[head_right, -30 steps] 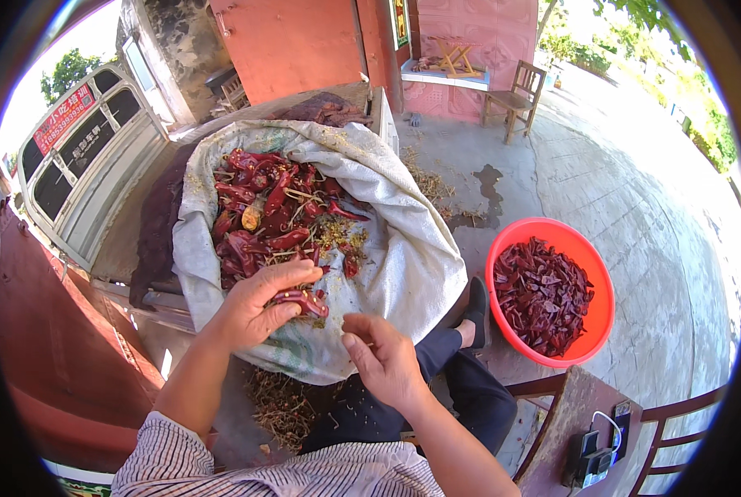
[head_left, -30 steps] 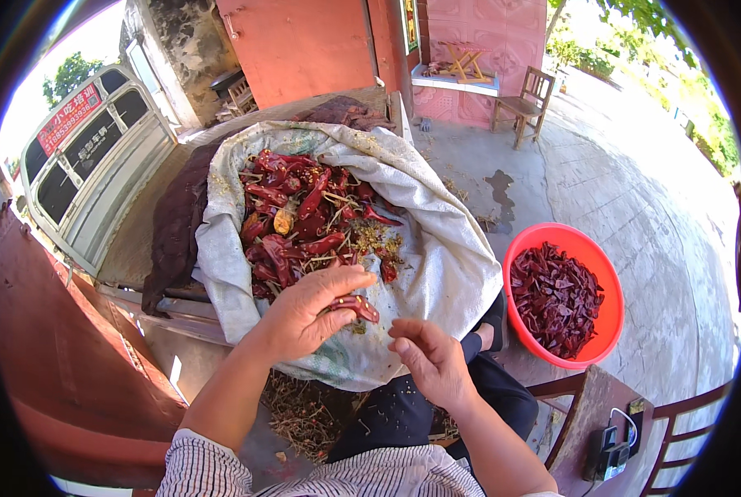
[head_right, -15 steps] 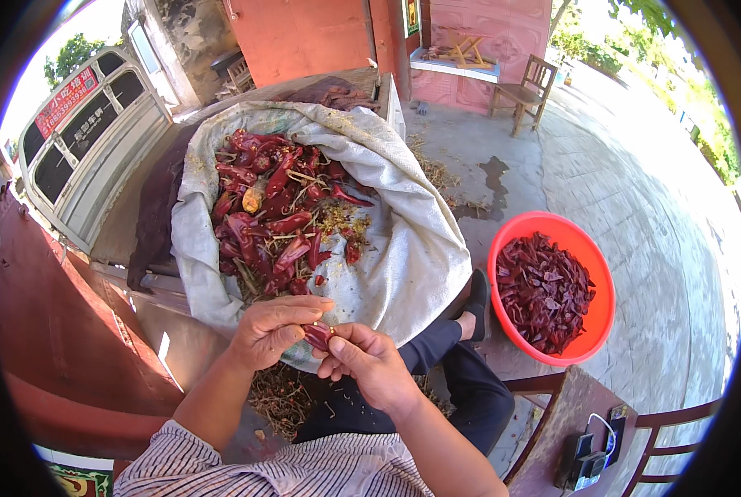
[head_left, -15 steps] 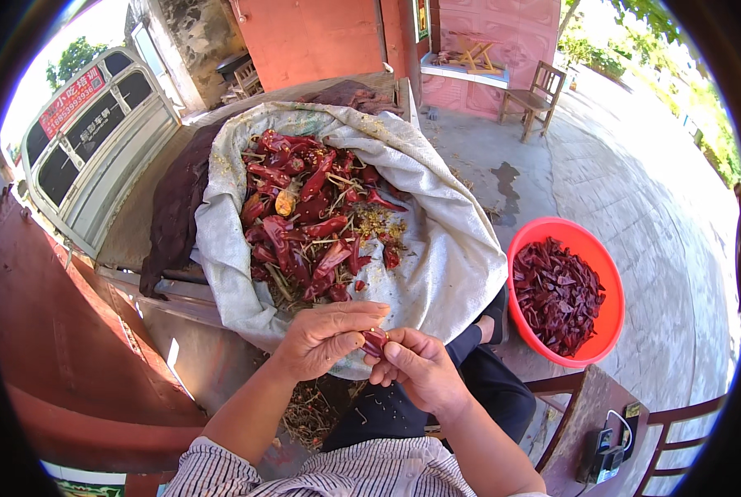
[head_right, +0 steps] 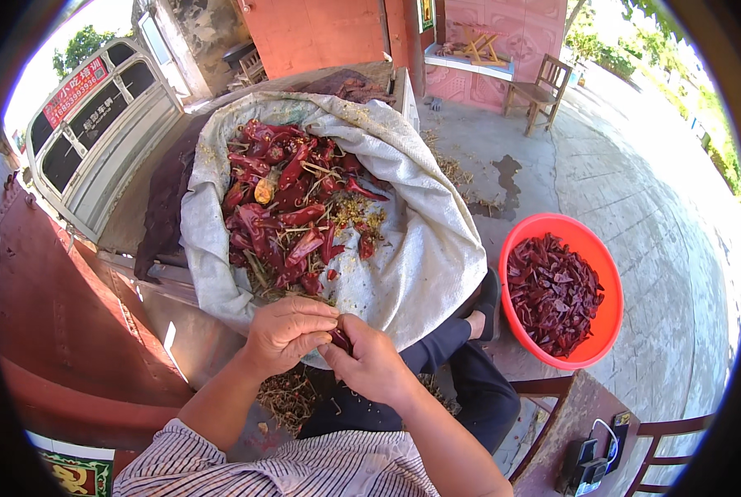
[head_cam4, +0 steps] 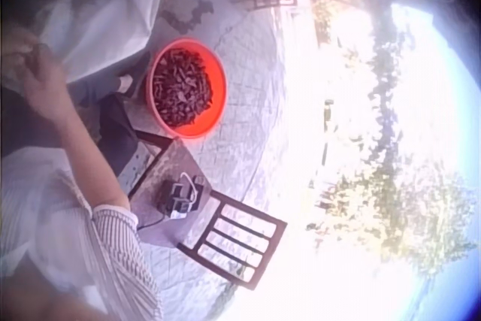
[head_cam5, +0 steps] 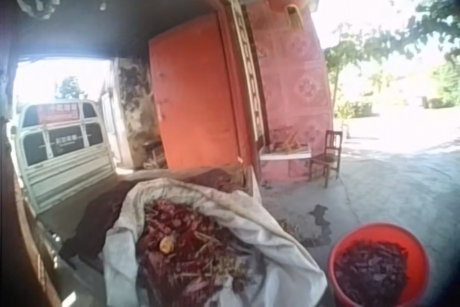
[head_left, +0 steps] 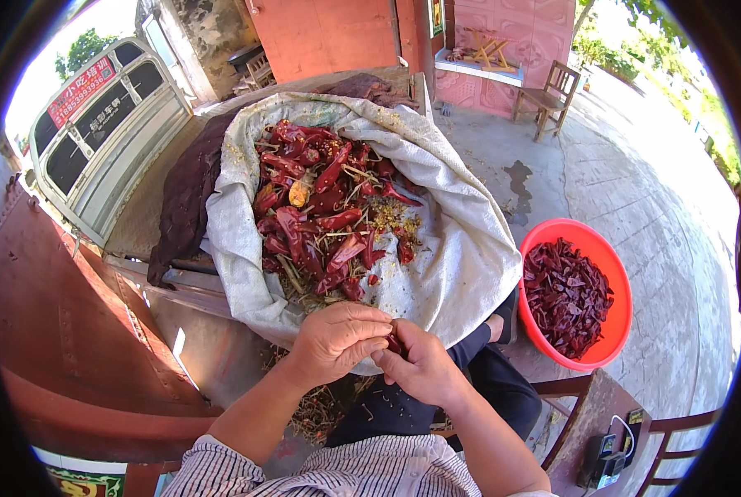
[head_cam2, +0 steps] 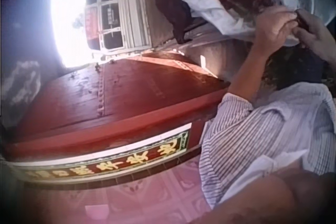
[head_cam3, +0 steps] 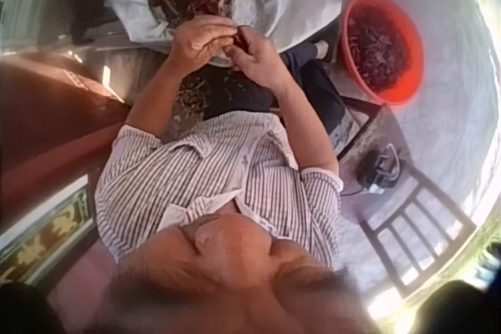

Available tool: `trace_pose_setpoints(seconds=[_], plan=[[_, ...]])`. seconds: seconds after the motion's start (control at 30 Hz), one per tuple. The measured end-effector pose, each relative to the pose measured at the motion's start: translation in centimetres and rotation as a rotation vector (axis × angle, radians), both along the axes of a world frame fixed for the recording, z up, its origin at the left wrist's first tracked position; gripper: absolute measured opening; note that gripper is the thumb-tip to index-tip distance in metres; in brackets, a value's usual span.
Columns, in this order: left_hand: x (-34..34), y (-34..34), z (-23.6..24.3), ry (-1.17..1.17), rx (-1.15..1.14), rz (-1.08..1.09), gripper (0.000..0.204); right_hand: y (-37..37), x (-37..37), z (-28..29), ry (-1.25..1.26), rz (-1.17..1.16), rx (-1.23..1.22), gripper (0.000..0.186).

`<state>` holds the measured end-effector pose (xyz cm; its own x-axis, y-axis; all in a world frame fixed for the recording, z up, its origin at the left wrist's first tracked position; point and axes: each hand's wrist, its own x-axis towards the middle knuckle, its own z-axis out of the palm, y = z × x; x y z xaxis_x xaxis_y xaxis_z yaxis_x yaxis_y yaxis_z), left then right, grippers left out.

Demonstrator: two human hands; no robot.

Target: The person sorts dried red peppers from a large white bag, removing stems by hand and with scissors, and places them into a red plastic bowl.

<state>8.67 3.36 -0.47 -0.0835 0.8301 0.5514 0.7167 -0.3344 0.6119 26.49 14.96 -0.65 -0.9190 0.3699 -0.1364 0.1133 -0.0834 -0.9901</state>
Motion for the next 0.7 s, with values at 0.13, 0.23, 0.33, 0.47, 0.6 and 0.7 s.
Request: trace_pose_setpoints(seconds=[0.13, 0.23, 0.33, 0.47, 0.6, 0.7], plan=[[0.4, 0.8, -0.7, -0.166, 0.038, -0.044, 0.018, 0.3, 0.4, -1.2, 0.127, -0.019, 0.137, 0.015], [1.6, 0.1, -1.5, -0.525, -0.026, -0.037, 0.020, 0.1, 0.1, -1.8, 0.252, -0.025, 0.119, 0.015], [2.7, 0.0, -2.4, -0.923, -0.057, -0.064, 0.022, 0.2, 0.0, -2.1, 0.311, -0.017, 0.122, 0.017], [3.4, -0.2, -2.6, -1.194, -0.103, -0.096, 0.024, 0.0, 0.4, -1.7, 0.341, -0.031, 0.162, 0.018], [3.9, 0.0, -2.5, -1.304, -0.117, -0.141, 0.025, -0.3, 0.7, -2.2, 0.357, -0.063, 0.193, 0.019], [3.9, -0.2, -2.2, -1.429, -0.227, -0.152, 0.024, -0.2, 1.1, -2.3, 0.333, -0.070, 0.227, 0.018]])
